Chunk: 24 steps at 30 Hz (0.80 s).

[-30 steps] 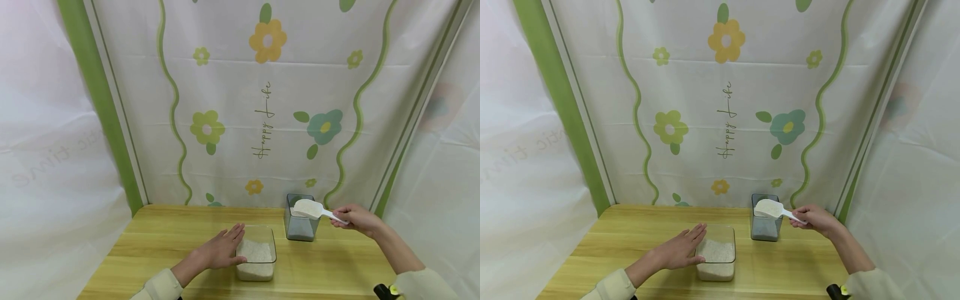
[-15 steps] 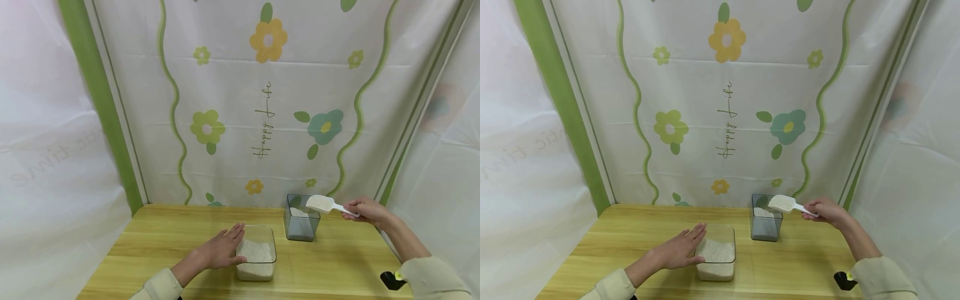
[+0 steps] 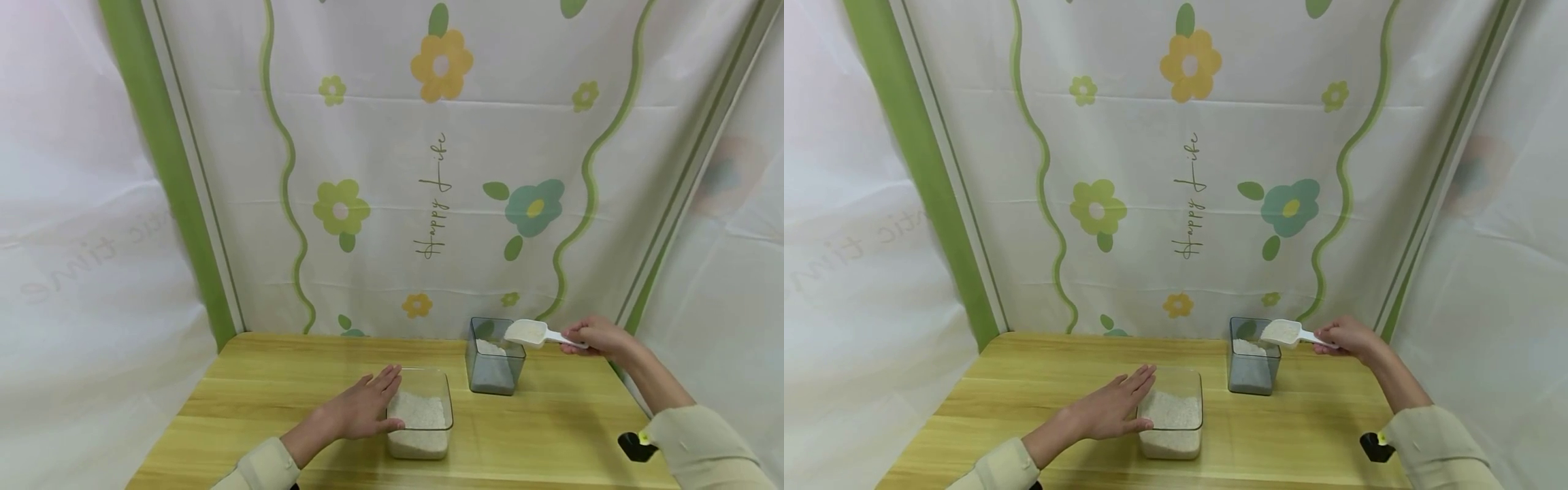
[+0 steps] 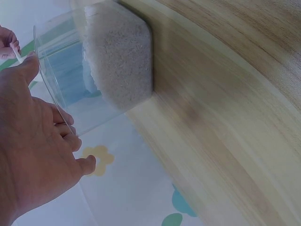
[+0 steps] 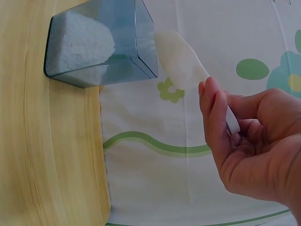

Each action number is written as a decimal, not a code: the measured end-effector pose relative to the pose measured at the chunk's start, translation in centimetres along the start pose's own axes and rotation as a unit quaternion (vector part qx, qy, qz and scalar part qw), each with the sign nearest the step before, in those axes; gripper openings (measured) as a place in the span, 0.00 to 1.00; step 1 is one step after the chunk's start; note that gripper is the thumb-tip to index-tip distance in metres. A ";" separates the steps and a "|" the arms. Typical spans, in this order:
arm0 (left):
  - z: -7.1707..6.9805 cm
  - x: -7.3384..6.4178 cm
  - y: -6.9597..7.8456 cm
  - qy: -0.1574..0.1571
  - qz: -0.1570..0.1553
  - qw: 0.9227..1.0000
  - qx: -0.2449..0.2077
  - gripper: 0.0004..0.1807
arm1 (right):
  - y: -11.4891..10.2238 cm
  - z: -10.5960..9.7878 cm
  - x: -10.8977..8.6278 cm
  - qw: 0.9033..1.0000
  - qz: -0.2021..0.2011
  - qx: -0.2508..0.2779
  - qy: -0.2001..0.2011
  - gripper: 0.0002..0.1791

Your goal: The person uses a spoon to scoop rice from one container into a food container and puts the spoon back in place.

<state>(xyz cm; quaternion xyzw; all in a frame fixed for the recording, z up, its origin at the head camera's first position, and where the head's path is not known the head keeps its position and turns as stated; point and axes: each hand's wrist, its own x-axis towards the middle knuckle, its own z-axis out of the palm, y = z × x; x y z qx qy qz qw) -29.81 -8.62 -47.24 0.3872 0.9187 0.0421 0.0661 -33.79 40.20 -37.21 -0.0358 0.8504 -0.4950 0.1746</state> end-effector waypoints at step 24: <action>-0.3 -0.2 0.3 -0.002 -0.006 1.000 -0.005 0.47 | -2.4 2.3 0.1 0.988 -0.055 -0.126 0.068 0.16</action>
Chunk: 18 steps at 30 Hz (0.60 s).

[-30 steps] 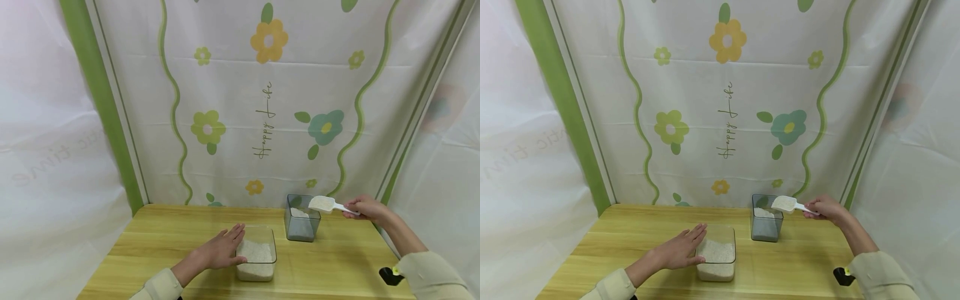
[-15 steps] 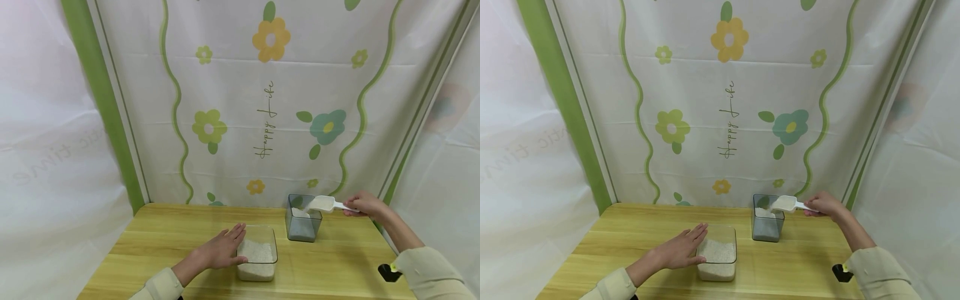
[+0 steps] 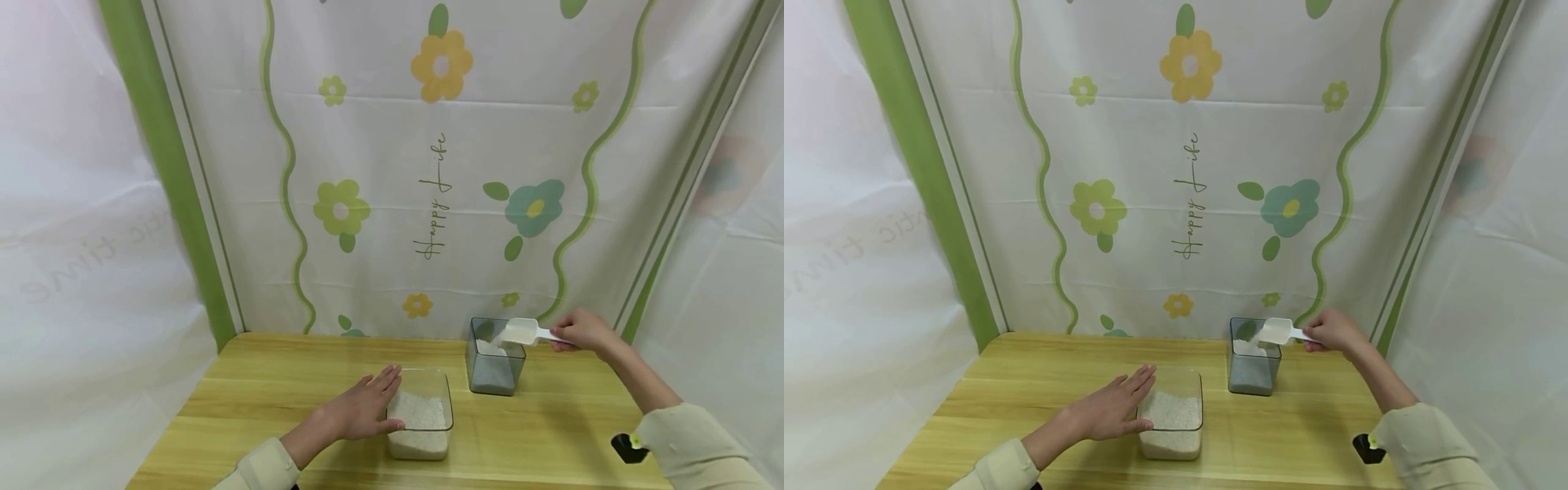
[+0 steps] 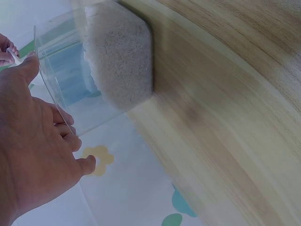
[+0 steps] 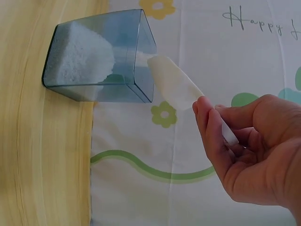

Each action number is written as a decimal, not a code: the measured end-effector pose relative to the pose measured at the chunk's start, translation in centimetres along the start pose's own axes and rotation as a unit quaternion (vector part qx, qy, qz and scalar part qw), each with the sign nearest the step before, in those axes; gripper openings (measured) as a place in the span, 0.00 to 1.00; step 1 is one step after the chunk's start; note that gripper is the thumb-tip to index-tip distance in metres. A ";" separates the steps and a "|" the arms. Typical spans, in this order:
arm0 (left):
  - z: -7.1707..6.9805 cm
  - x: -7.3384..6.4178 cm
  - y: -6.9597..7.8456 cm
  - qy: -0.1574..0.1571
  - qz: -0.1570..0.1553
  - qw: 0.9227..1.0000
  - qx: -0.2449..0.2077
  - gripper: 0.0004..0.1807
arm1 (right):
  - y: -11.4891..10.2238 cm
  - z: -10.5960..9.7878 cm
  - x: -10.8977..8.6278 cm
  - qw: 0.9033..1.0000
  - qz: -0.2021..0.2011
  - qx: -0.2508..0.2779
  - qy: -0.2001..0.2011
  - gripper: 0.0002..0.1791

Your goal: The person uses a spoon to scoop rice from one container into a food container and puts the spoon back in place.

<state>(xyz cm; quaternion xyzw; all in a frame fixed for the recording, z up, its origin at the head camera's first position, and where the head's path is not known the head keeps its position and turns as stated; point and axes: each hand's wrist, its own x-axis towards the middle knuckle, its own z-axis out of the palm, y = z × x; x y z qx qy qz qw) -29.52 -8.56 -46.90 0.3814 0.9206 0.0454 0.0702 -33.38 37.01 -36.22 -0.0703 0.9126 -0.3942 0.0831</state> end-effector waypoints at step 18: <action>0.3 0.1 -0.2 0.000 0.000 1.000 -0.005 0.46 | -2.1 3.2 0.3 0.947 -0.105 -0.264 0.151 0.10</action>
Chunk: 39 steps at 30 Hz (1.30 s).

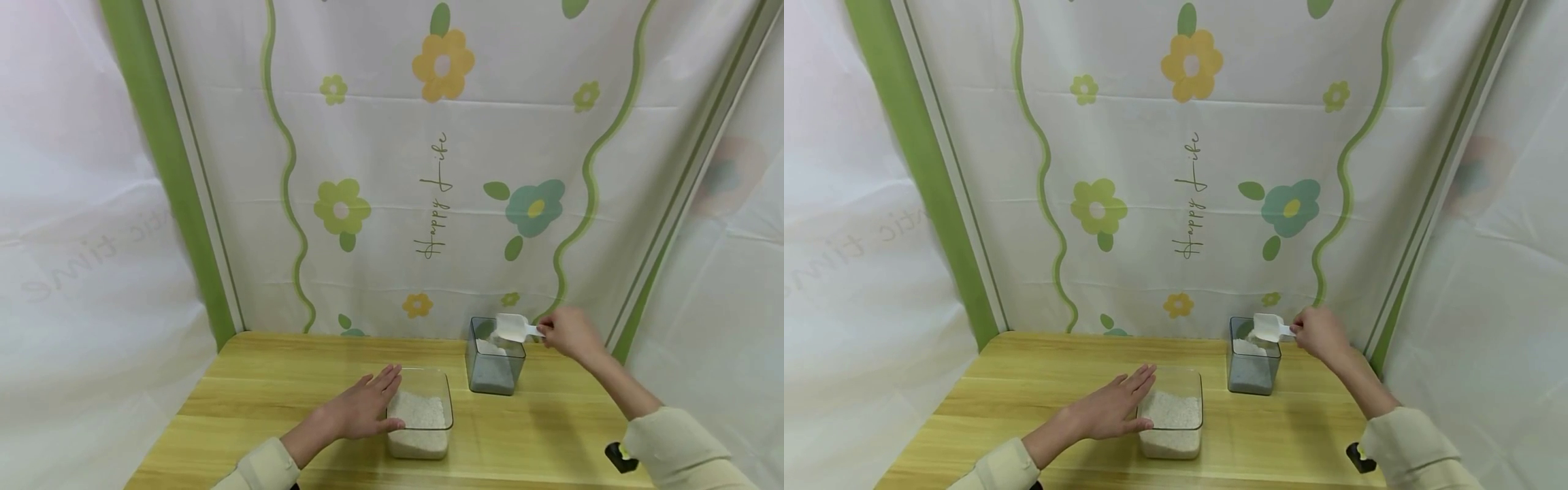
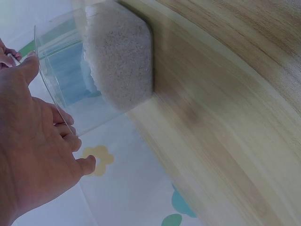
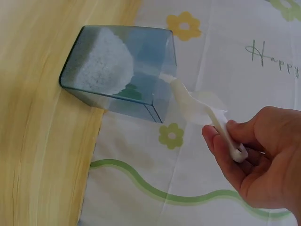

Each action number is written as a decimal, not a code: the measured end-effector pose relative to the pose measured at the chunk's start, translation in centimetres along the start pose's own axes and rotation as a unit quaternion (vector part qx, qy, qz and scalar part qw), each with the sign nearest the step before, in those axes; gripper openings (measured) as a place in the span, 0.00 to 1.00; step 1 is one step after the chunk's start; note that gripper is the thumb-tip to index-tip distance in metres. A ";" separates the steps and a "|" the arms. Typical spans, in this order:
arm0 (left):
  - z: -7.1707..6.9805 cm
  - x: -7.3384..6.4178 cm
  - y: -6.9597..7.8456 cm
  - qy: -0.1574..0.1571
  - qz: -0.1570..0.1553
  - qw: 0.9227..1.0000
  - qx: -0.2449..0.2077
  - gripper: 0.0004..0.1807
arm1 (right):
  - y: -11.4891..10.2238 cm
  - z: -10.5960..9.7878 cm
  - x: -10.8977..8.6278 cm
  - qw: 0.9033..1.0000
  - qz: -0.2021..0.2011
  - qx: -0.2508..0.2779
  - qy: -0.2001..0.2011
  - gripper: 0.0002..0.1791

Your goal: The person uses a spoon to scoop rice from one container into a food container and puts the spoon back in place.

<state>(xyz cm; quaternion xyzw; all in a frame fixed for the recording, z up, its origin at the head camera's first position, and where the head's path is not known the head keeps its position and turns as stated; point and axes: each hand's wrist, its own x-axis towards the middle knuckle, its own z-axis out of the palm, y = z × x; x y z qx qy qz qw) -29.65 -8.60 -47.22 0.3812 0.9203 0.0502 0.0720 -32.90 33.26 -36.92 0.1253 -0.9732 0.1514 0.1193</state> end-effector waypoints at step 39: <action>-0.1 0.0 0.0 0.002 0.000 1.000 0.017 0.48 | -12.5 2.4 -1.0 0.967 -0.234 0.039 -0.098 0.10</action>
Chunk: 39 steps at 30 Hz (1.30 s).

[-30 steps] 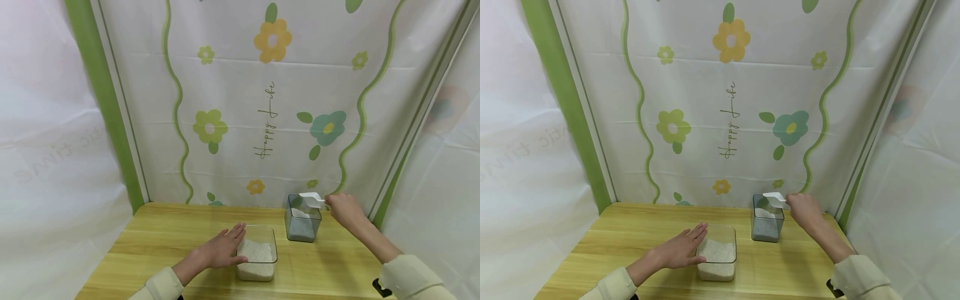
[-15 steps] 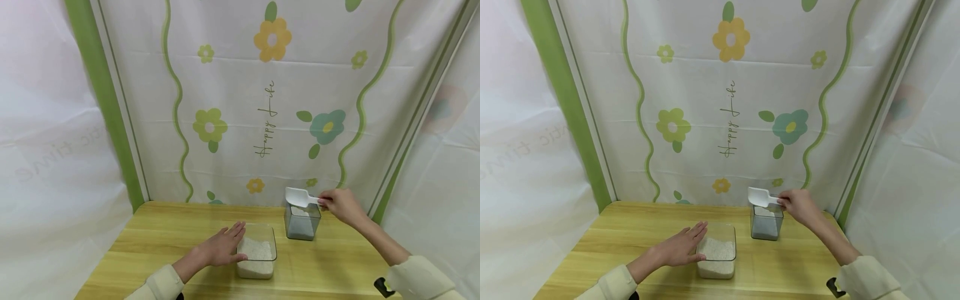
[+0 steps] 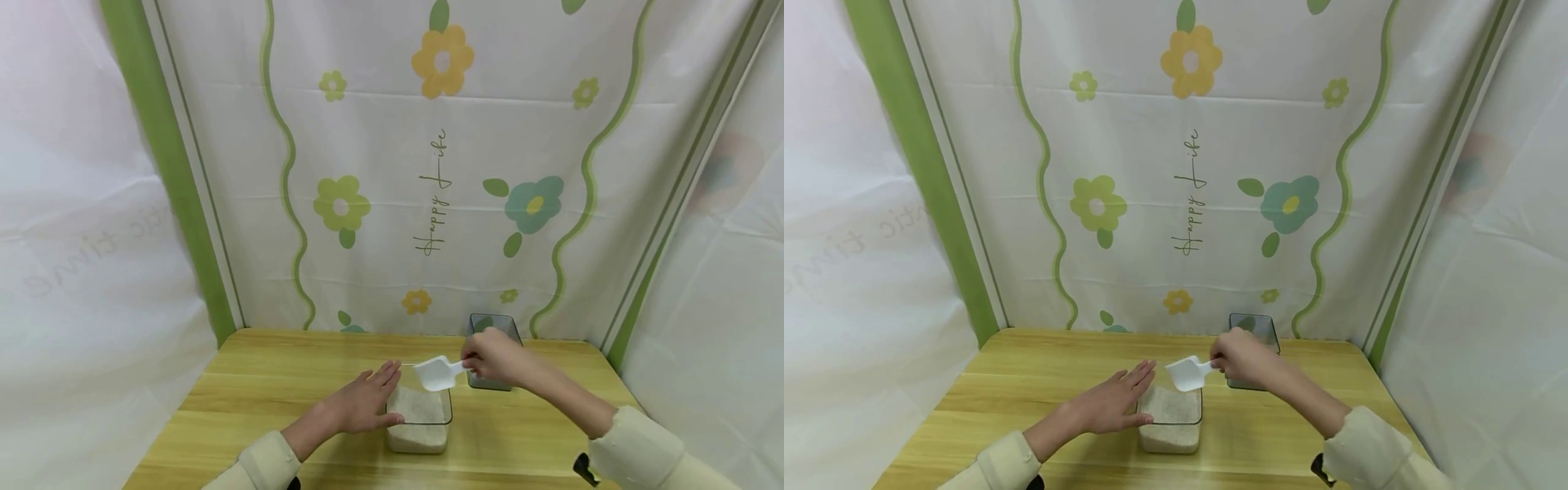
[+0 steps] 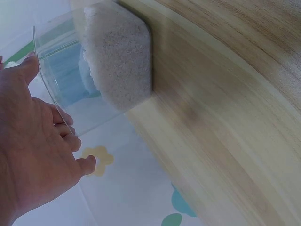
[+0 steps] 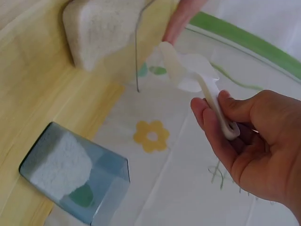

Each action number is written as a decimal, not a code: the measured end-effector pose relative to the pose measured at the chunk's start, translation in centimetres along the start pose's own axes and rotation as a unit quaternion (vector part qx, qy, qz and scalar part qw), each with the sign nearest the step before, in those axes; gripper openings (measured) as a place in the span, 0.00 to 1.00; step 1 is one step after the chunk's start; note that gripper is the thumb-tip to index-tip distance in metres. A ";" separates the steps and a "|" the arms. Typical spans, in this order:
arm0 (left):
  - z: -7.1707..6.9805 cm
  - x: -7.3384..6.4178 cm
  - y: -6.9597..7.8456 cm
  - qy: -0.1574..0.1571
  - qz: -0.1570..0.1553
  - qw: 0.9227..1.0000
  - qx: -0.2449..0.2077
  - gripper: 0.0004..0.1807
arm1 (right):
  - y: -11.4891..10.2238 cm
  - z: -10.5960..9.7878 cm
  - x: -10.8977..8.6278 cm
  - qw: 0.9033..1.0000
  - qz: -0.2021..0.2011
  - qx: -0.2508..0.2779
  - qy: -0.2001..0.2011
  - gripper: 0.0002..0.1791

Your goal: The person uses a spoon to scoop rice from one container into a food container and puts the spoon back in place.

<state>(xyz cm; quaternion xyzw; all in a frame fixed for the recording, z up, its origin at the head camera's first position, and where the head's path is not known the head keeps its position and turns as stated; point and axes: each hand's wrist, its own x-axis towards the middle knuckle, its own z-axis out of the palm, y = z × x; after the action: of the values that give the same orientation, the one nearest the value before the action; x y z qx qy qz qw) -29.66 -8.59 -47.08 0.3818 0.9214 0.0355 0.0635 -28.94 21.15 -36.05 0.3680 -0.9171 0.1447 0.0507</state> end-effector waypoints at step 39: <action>-0.3 0.0 -0.1 -0.002 0.008 1.000 0.001 0.50 | -2.0 9.0 6.9 0.955 -0.052 -0.287 -0.060 0.12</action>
<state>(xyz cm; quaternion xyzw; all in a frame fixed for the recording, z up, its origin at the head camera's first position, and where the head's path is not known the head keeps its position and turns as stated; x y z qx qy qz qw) -29.76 -8.64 -46.78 0.3890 0.9183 0.0341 0.0649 -32.39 12.48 -42.83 0.3928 -0.9012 -0.1495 0.1060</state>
